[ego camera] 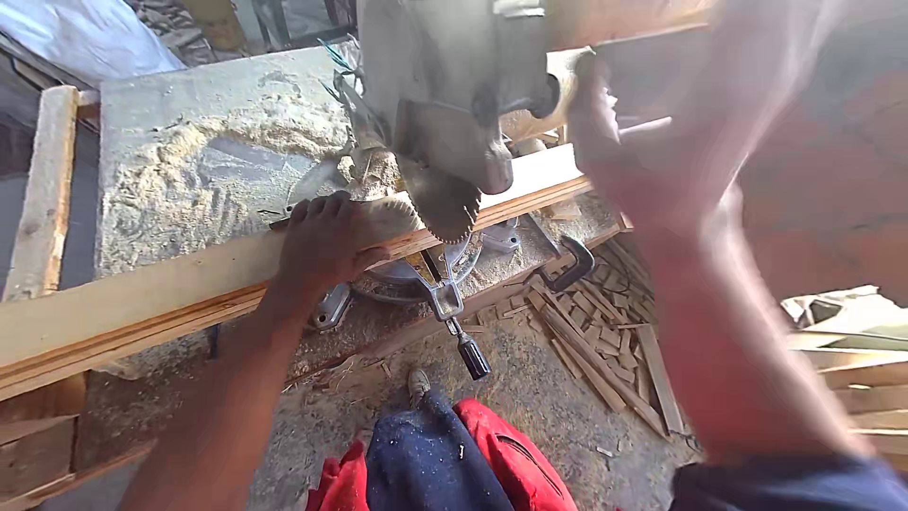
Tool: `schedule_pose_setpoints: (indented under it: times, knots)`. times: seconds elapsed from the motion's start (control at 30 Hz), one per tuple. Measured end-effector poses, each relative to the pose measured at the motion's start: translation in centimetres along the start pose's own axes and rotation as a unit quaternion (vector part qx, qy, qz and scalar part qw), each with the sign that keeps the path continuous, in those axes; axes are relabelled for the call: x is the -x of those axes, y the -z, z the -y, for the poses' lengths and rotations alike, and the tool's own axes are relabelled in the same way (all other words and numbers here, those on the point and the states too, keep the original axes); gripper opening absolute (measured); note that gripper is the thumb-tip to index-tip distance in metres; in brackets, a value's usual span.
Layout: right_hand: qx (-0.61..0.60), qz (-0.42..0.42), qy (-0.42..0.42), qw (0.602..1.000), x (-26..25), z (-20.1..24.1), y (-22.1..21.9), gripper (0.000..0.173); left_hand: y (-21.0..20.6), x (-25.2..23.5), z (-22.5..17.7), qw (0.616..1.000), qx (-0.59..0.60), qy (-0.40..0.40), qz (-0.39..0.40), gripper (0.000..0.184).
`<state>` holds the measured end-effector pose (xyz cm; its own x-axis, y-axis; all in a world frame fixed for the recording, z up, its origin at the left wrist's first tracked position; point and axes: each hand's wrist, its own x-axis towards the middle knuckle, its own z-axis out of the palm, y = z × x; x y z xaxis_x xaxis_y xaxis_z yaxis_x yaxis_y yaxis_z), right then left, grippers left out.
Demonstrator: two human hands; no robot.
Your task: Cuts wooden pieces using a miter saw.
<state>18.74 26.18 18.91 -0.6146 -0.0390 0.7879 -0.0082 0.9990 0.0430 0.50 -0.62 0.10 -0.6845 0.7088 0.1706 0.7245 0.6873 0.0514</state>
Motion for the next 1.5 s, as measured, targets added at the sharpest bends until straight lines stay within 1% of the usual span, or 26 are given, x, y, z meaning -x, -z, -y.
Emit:
schedule_pose_setpoints:
  times: [0.03, 0.07, 0.13, 0.17, 0.23, 0.3, 0.37, 0.4, 0.5, 0.6, 0.67, 0.7, 0.77, 0.9, 0.93, 1.03, 1.1, 1.13, 1.17, 1.2, 1.23, 1.27, 1.33, 1.4, 1.43, 1.5]
  knots:
    - [-0.043, -0.086, 0.011, 0.995, 4.0, 1.6, -1.0, 0.028, 0.1, 0.1, 0.1, 1.000, 0.008, 0.009, 0.010, 0.106]
    - [-0.087, -0.099, 0.028, 0.991, 8.1, 3.8, -2.5, 0.023, 0.1, 0.2, 0.4, 1.000, 0.023, 0.012, 0.012, 0.107]
    - [-0.199, 0.015, 0.089, 0.976, 14.1, 8.9, -5.9, 0.017, -0.2, 0.1, 0.9, 0.997, 0.077, -0.004, -0.002, 0.100]
    - [-0.234, 0.100, 0.109, 0.961, 15.1, 11.0, -7.4, 0.021, -0.5, -0.1, 0.9, 0.992, 0.119, -0.015, -0.029, 0.091]
    - [-0.262, 0.243, 0.081, 0.930, 13.7, 14.3, -10.6, 0.049, -0.3, 0.2, 1.2, 0.972, 0.214, -0.002, -0.098, 0.071]
    - [-0.274, 0.300, 0.068, 0.911, 10.5, 16.1, -14.8, 0.085, 0.6, 1.3, 3.3, 0.934, 0.317, 0.042, -0.161, 0.048]
    - [-0.256, 0.323, 0.088, 0.907, 8.8, 17.0, -19.4, 0.108, 1.3, 3.5, 7.5, 0.908, 0.352, 0.094, -0.208, 0.036]
    - [-0.224, 0.321, 0.102, 0.915, 8.8, 17.2, -21.3, 0.113, 2.1, 5.5, 10.3, 0.901, 0.346, 0.129, -0.227, 0.035]
    - [-0.172, 0.317, 0.101, 0.927, 9.1, 17.2, -22.9, 0.108, 5.4, 15.2, 20.6, 0.885, 0.229, 0.252, -0.317, 0.032]
    - [-0.180, 0.298, 0.088, 0.933, 10.2, 16.6, -23.7, 0.093, 6.7, 28.0, 31.2, 0.816, 0.209, 0.400, -0.362, 0.040]
    - [-0.239, 0.258, 0.061, 0.934, 9.8, 18.0, -24.1, 0.085, 5.3, 34.8, 37.2, 0.770, 0.295, 0.408, -0.391, 0.044]
    - [-0.271, 0.242, 0.046, 0.931, 9.4, 19.3, -24.1, 0.082, 4.1, 37.0, 39.3, 0.748, 0.365, 0.383, -0.401, 0.047]
    - [-0.274, 0.248, 0.040, 0.928, 9.1, 20.4, -24.4, 0.083, 1.5, 39.0, 41.7, 0.712, 0.495, 0.309, -0.391, 0.065]
    - [-0.210, 0.317, 0.052, 0.924, 8.2, 19.8, -24.5, 0.091, -1.1, 36.8, 42.4, 0.654, 0.628, 0.175, -0.384, 0.098]
    - [-0.201, 0.324, 0.044, 0.923, 8.0, 20.2, -24.3, 0.090, -1.2, 36.1, 42.4, 0.641, 0.636, 0.170, -0.394, 0.097]
    - [-0.160, 0.332, 0.026, 0.929, 7.8, 21.2, -23.7, 0.086, -1.8, 35.2, 42.6, 0.648, 0.585, 0.201, -0.445, 0.070]
    - [-0.107, 0.347, 0.018, 0.932, 8.0, 19.9, -23.6, 0.088, -1.9, 35.4, 42.7, 0.638, 0.591, 0.196, -0.453, 0.066]
    - [-0.075, 0.362, 0.019, 0.929, 8.0, 19.1, -23.5, 0.090, -1.9, 35.7, 42.9, 0.621, 0.619, 0.188, -0.442, 0.071]
    - [-0.043, 0.381, 0.023, 0.923, 7.7, 18.7, -23.4, 0.093, -2.1, 36.2, 43.3, 0.591, 0.656, 0.180, -0.434, 0.083]
    - [-0.012, 0.406, 0.027, 0.914, 6.8, 19.3, -23.2, 0.096, -2.5, 36.8, 43.8, 0.545, 0.699, 0.179, -0.427, 0.094]
    - [0.026, 0.434, 0.038, 0.900, 5.8, 20.3, -23.1, 0.103, -3.2, 37.7, 44.4, 0.503, 0.728, 0.191, -0.425, 0.099]
    - [0.061, 0.457, 0.043, 0.886, 4.9, 21.5, -23.1, 0.111, -3.8, 38.9, 44.9, 0.482, 0.739, 0.217, -0.419, 0.094]
    - [0.117, 0.481, 0.042, 0.868, 3.6, 23.5, -23.2, 0.124, -4.3, 41.1, 44.8, 0.483, 0.724, 0.281, -0.405, 0.066]
    - [0.159, 0.493, 0.054, 0.854, 3.1, 22.9, -23.6, 0.132, -3.6, 42.6, 43.4, 0.500, 0.718, 0.303, -0.377, 0.045]
    - [0.173, 0.494, 0.063, 0.850, 2.9, 22.5, -23.8, 0.135, -3.0, 43.0, 42.2, 0.519, 0.715, 0.305, -0.355, 0.043]
    - [0.181, 0.492, 0.078, 0.848, 2.7, 22.0, -24.1, 0.135, -2.0, 43.0, 40.0, 0.575, 0.681, 0.309, -0.333, 0.054]
